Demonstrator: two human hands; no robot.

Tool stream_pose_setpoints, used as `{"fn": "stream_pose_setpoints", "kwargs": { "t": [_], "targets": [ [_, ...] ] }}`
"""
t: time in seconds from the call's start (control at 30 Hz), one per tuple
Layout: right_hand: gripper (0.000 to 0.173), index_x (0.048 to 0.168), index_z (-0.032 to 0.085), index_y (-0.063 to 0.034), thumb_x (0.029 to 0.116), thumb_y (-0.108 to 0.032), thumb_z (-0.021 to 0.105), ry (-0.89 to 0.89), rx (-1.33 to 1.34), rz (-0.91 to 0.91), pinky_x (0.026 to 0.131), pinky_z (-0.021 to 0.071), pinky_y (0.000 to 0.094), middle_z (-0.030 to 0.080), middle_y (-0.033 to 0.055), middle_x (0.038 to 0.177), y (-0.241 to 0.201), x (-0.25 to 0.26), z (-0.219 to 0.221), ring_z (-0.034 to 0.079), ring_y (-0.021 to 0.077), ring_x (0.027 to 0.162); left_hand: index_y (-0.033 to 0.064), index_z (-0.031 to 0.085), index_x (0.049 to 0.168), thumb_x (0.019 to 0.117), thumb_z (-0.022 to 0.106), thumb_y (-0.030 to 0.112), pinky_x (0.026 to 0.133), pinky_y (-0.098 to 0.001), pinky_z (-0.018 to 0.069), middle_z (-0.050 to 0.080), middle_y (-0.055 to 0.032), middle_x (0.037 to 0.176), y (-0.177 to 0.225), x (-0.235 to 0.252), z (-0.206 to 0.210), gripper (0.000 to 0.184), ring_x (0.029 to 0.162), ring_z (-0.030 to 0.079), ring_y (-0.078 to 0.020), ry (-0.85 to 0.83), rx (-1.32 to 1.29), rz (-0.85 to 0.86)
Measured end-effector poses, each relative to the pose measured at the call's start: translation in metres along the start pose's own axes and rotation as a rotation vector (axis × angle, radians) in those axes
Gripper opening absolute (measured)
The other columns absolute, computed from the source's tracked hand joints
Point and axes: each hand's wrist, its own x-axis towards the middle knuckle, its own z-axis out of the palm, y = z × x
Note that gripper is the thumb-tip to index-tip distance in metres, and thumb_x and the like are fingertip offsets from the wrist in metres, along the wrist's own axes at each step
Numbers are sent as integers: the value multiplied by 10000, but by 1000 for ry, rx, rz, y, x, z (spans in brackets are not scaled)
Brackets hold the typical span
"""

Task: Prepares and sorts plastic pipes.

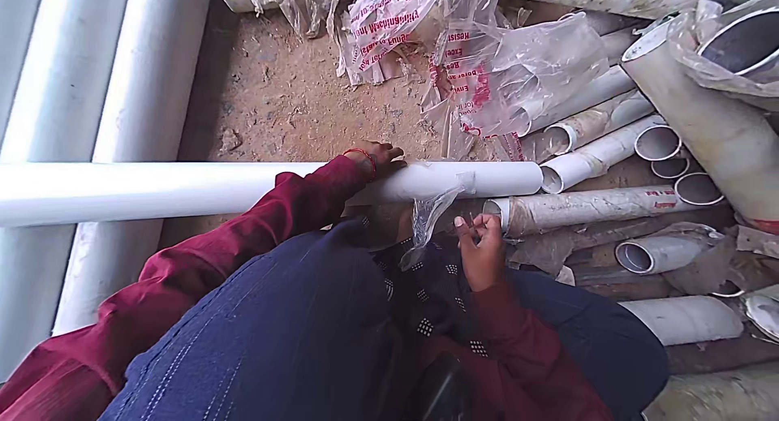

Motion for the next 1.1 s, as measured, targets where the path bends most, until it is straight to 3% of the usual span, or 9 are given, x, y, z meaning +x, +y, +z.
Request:
{"fn": "stream_pose_setpoints", "kwargs": {
  "t": [0.1, 0.23, 0.37, 0.5, 0.63, 0.77, 0.83, 0.93, 1.1],
  "targets": [
    [344, 1119, 593, 44, 1021, -277, 664, 67, -58, 209, 671, 507, 365, 608, 60, 726, 2, 52, -15, 579, 147, 623, 38, 549, 1457, 1091, 496, 304, 994, -624, 489, 577, -258, 1424, 4, -10, 17, 456, 1250, 602, -482, 136, 99, 358],
    [591, 908, 695, 59, 1052, -494, 546, -247, -91, 418, 736, 486, 521, 679, 136, 719, 13, 98, 5, 604, 254, 665, 95, 521, 1507, 1039, 589, 284, 1162, -594, 351, 468, -211, 1566, -2, -11, 37, 509, 1431, 457, -448, 213, 201, 675],
    [351, 888, 661, 47, 1043, -266, 628, -94, 75, 354, 684, 499, 392, 622, 98, 731, 25, 90, 38, 560, 163, 630, 78, 499, 1521, 1040, 560, 435, 1223, -595, 248, 443, -144, 1603, -3, -11, 32, 602, 1508, 369, -379, 143, 177, 500],
    [283, 871, 644, 43, 1040, -183, 624, -29, -3, 268, 689, 488, 382, 593, 100, 738, 26, 68, 33, 553, 169, 653, 111, 427, 1572, 1005, 547, 582, 1210, -608, 270, 468, -132, 1588, 3, -10, 29, 746, 1480, 412, -385, 58, 106, 290],
    [277, 883, 647, 93, 1048, -113, 562, -126, -59, 248, 722, 473, 420, 587, 140, 753, 12, 11, 39, 557, 213, 697, 259, 343, 1617, 1033, 439, 626, 1027, -660, 443, 513, -148, 1541, 7, -5, 13, 697, 1306, 576, -426, -118, 27, 57],
    [293, 863, 645, 67, 1054, -140, 564, -188, -56, 219, 677, 482, 433, 593, 125, 708, 11, -24, 41, 576, 221, 656, 290, 446, 1568, 1075, 342, 586, 966, -699, 461, 628, -212, 1388, 0, -1, 2, 585, 1193, 640, -464, -143, 6, -40],
    [302, 936, 686, 93, 1058, -147, 549, -353, -112, 174, 757, 513, 497, 670, 202, 797, -1, -37, 34, 656, 306, 761, 198, 580, 1466, 1108, 342, 483, 954, -688, 468, 633, -196, 1382, -4, -1, -2, 515, 1201, 637, -453, -89, 46, -56],
    [336, 972, 667, 75, 1088, -187, 492, -604, -143, 136, 734, 506, 446, 644, 177, 804, -20, -51, 29, 627, 272, 736, 63, 651, 1348, 1120, 401, 324, 971, -675, 469, 645, -221, 1348, -16, -2, -2, 428, 1218, 624, -471, 93, 28, -18],
    [423, 1003, 721, 14, 1107, -314, 475, -537, -183, 148, 632, 516, 392, 621, 66, 652, -20, -15, -16, 581, 177, 560, 0, 698, 1243, 1072, 511, 147, 904, -667, 521, 694, -240, 1254, -39, -47, 19, 293, 1132, 681, -470, 474, -131, 53]
  ]
}}
